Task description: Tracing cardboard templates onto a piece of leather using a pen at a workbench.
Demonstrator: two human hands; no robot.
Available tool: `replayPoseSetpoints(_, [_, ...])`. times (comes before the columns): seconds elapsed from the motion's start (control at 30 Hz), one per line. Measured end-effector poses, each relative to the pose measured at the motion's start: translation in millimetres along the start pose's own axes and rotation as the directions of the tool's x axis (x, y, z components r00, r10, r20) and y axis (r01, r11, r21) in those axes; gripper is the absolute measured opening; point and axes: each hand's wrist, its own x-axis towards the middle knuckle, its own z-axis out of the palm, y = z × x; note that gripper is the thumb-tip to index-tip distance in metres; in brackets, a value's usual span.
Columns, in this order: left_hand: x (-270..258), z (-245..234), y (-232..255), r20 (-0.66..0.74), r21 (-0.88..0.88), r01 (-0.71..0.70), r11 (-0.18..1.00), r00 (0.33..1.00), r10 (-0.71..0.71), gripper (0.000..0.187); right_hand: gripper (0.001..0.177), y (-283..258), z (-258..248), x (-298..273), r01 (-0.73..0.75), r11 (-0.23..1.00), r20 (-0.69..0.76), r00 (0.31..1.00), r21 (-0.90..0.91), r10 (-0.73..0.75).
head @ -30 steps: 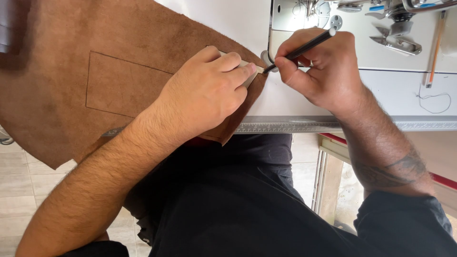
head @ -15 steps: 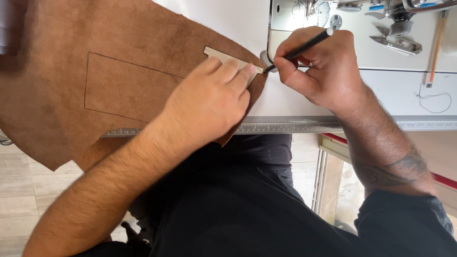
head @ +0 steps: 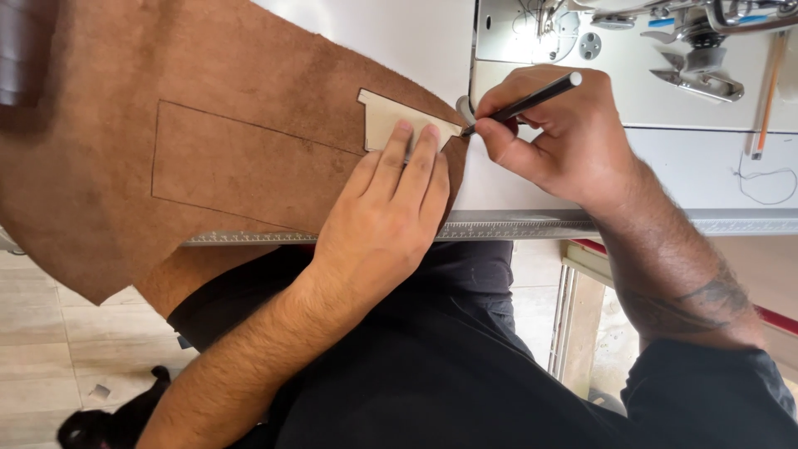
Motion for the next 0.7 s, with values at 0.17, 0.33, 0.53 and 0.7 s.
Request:
replayPoseSetpoints(0.17, [-5.2,1.9,-0.5,0.008,-0.068,0.002,0.998,1.000,-0.002,0.032,0.010,2.9,0.1,0.9,-0.033,0.999,0.012,0.999,-0.004,0.033])
replayPoseSetpoints(0.33, [-7.4,3.4,-0.1,0.016,-0.077,0.006,0.997,1.000,-0.004,0.032,0.013,1.0,-1.0,3.1,-0.031,1.000,0.028,0.999,0.001,0.031])
replayPoseSetpoints(0.53, [-6.8,3.6,0.5,0.002,-0.081,0.010,0.997,1.000,-0.010,0.029,0.013,1.8,-1.5,2.9,-0.045,0.999,0.020,0.999,0.006,0.045])
replayPoseSetpoints(0.7, [-7.4,5.1,0.6,-0.008,-0.091,0.015,0.996,1.000,-0.016,0.027,0.013,-0.6,-1.2,3.1,-0.021,1.000,0.024,0.999,-0.001,0.021])
